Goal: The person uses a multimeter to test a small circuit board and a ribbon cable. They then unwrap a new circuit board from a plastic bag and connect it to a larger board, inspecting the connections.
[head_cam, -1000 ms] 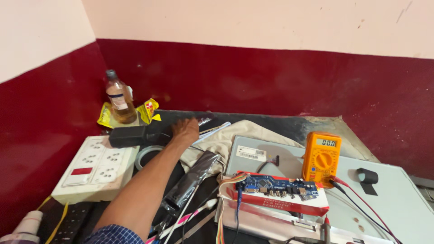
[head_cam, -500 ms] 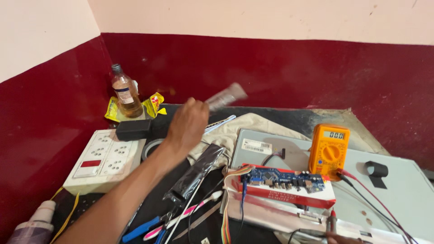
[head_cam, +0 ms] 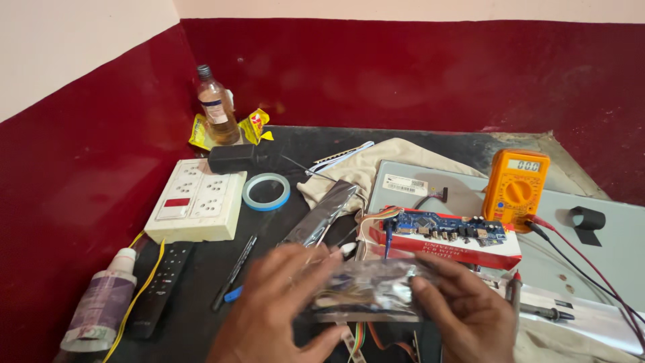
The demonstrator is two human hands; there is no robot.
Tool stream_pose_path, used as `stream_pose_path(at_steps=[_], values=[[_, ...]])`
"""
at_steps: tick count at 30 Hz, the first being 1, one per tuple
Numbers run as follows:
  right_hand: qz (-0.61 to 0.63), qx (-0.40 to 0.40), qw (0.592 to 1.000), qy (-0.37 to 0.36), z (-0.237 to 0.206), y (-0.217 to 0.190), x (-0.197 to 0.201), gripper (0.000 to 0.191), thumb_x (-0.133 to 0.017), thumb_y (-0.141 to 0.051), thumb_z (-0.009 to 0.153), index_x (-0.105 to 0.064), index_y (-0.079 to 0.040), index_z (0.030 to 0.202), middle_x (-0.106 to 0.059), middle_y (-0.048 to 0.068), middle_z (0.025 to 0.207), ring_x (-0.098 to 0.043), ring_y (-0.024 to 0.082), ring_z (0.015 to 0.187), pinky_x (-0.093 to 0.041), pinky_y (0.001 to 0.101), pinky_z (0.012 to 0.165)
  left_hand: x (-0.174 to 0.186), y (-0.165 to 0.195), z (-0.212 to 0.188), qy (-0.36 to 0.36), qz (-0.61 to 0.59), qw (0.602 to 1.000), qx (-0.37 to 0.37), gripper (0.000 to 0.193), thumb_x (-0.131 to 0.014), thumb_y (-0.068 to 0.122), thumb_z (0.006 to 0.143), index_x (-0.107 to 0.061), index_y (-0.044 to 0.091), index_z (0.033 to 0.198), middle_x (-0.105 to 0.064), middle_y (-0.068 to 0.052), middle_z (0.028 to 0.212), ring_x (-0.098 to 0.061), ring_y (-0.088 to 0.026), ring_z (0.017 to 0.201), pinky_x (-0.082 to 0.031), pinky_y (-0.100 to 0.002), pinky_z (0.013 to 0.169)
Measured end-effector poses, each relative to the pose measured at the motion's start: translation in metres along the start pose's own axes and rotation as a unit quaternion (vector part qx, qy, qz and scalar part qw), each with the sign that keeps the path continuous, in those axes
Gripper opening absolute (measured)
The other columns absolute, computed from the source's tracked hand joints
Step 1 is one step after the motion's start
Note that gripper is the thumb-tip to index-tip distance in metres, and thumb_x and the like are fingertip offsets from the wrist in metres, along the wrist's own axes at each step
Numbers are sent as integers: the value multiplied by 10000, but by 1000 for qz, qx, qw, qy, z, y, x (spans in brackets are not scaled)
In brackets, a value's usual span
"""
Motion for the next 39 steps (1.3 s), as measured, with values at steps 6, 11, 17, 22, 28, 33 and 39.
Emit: stream_pose_path(at_steps=[6,11,17,22,28,33,39], values=[[-84,72,976,-189,-9,-5,-54,383,-729,-19,953,-721,18,1334,-830,152,1082,-760,168,886,-581,307,668,-13,-47,-37,-143,-240,887,368,524,-961,328,770,-769,32,1157,-804,-71,965,-813,-146,902,-621,-308,810],[-332,206,890,-233,20,-16,-80,237,-715,-105,866,-790,-51,1084,-818,120,979,-755,241,844,-578,358,734,-14,-71,-67,-68,-297,802,514,328,-873,182,745,-728,10,985,-835,-80,814,-756,-108,738,-588,-279,653],[-514,344,702,-354,32,7,-110,182,-658,-59,758,-768,-63,903,-722,168,914,-703,355,881,-550,454,751,-34,-80,-63,-42,-361,798,480,399,-855,120,751,-660,25,1087,-806,-102,823,-716,-98,710,-555,-255,608],[-550,377,642,-378,36,27,-121,181,-631,-42,758,-761,-87,876,-690,149,945,-677,325,935,-556,441,760,-40,-98,-30,-44,-353,840,409,431,-853,133,755,-652,26,1121,-807,-90,860,-733,-102,741,-572,-257,642],[-590,399,588,-384,33,31,-119,190,-647,-56,773,-694,-3,949,-672,139,1001,-616,311,1023,-533,424,804,-48,-116,-4,-28,-364,850,379,474,-831,140,761,-624,20,1171,-799,-92,899,-735,-108,781,-582,-259,671],[-604,382,591,-374,31,29,-125,242,-664,-46,730,-670,-19,971,-671,138,977,-602,324,1023,-510,453,836,-54,-138,3,22,-357,849,389,484,-827,104,760,-613,17,1184,-794,-109,900,-724,-118,756,-563,-263,658],[-628,378,552,-398,29,23,-141,276,-715,-86,690,-652,19,937,-668,159,940,-599,336,1009,-507,448,847,-54,-150,0,150,-439,803,374,403,-786,37,773,-620,-19,1136,-774,-117,899,-733,-132,762,-599,-263,677]])
Point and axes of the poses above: each hand's wrist, its own z-axis towards the middle knuckle, its own x-axis out of the back of the hand, y = z × x, the point moved 5 cm from there along z, towards the middle knuckle
